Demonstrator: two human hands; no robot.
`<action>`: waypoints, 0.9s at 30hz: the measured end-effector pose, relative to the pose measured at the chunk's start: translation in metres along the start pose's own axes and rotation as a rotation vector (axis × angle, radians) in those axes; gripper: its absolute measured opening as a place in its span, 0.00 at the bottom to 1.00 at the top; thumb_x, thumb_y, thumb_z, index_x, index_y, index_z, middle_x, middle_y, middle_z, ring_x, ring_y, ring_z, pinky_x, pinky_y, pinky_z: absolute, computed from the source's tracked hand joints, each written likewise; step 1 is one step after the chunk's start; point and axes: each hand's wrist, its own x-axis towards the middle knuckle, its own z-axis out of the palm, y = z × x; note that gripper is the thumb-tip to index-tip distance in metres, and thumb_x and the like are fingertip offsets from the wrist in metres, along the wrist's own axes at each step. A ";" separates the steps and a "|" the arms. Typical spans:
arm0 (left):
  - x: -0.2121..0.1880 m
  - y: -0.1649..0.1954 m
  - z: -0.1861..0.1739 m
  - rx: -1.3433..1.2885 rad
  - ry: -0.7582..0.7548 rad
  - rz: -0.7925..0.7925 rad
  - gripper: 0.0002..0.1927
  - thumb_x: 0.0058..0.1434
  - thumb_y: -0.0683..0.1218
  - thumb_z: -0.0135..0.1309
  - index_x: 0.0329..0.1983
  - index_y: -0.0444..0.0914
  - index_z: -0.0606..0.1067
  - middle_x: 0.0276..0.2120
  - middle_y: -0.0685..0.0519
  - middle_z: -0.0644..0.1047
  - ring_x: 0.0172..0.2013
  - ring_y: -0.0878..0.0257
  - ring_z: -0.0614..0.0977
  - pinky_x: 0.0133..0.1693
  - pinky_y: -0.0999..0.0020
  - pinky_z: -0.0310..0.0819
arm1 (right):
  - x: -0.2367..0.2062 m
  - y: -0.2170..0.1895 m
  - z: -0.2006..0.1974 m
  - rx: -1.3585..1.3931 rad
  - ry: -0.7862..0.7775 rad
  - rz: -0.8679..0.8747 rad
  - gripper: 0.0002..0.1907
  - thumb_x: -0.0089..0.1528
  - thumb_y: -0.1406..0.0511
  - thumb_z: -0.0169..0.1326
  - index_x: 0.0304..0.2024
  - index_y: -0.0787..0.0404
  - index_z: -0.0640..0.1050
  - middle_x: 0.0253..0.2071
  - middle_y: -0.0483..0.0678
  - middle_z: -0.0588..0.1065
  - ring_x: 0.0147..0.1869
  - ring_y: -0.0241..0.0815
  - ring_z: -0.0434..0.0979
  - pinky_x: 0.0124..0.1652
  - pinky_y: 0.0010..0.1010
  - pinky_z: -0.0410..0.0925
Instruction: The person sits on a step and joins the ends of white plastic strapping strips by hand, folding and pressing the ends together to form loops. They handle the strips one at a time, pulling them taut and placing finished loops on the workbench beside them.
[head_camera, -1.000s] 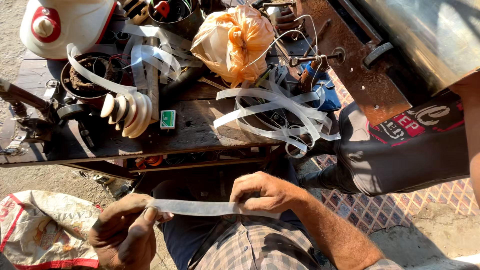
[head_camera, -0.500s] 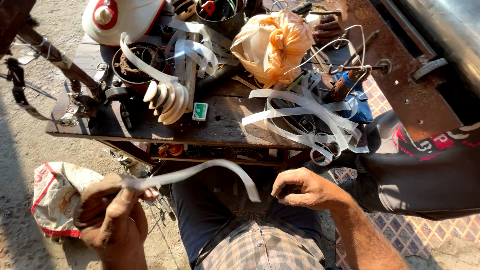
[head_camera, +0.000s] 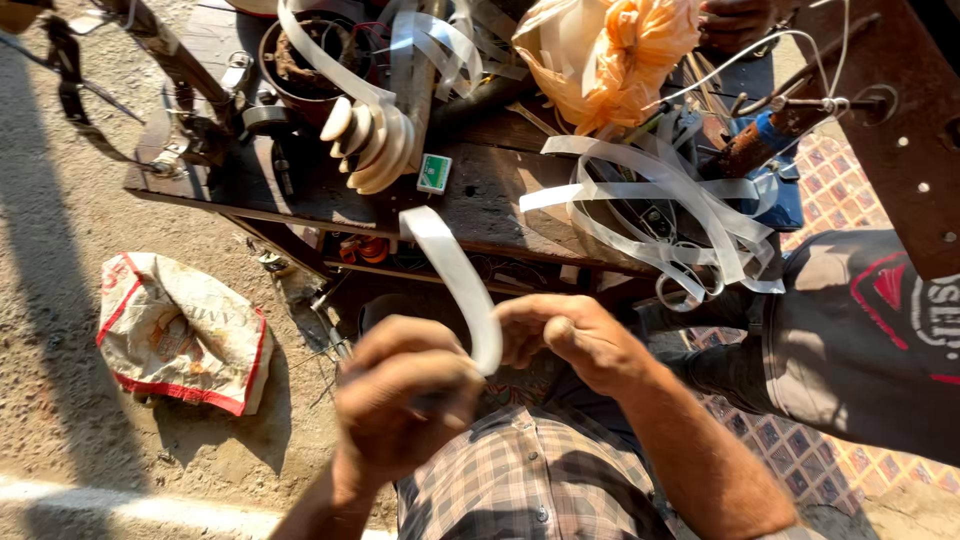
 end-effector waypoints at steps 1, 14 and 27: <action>-0.002 0.000 0.011 -0.008 -0.114 0.014 0.10 0.58 0.41 0.66 0.41 0.38 0.78 0.39 0.50 0.79 0.35 0.64 0.84 0.34 0.70 0.80 | 0.006 0.003 0.005 0.087 0.010 0.050 0.32 0.63 0.46 0.54 0.54 0.66 0.77 0.43 0.49 0.82 0.48 0.36 0.83 0.49 0.28 0.77; -0.063 -0.051 0.053 0.091 -0.560 -0.188 0.09 0.48 0.41 0.66 0.31 0.38 0.78 0.29 0.53 0.77 0.31 0.55 0.81 0.30 0.61 0.75 | 0.019 0.006 -0.031 0.273 0.286 -0.097 0.29 0.71 0.51 0.50 0.53 0.74 0.77 0.35 0.54 0.79 0.34 0.43 0.79 0.36 0.31 0.74; -0.087 -0.062 0.047 -0.062 -0.356 -0.335 0.08 0.50 0.37 0.66 0.33 0.36 0.80 0.34 0.50 0.79 0.33 0.60 0.84 0.33 0.67 0.80 | 0.008 -0.007 -0.053 0.229 0.446 -0.162 0.30 0.72 0.50 0.47 0.52 0.74 0.75 0.36 0.54 0.77 0.36 0.44 0.79 0.39 0.33 0.74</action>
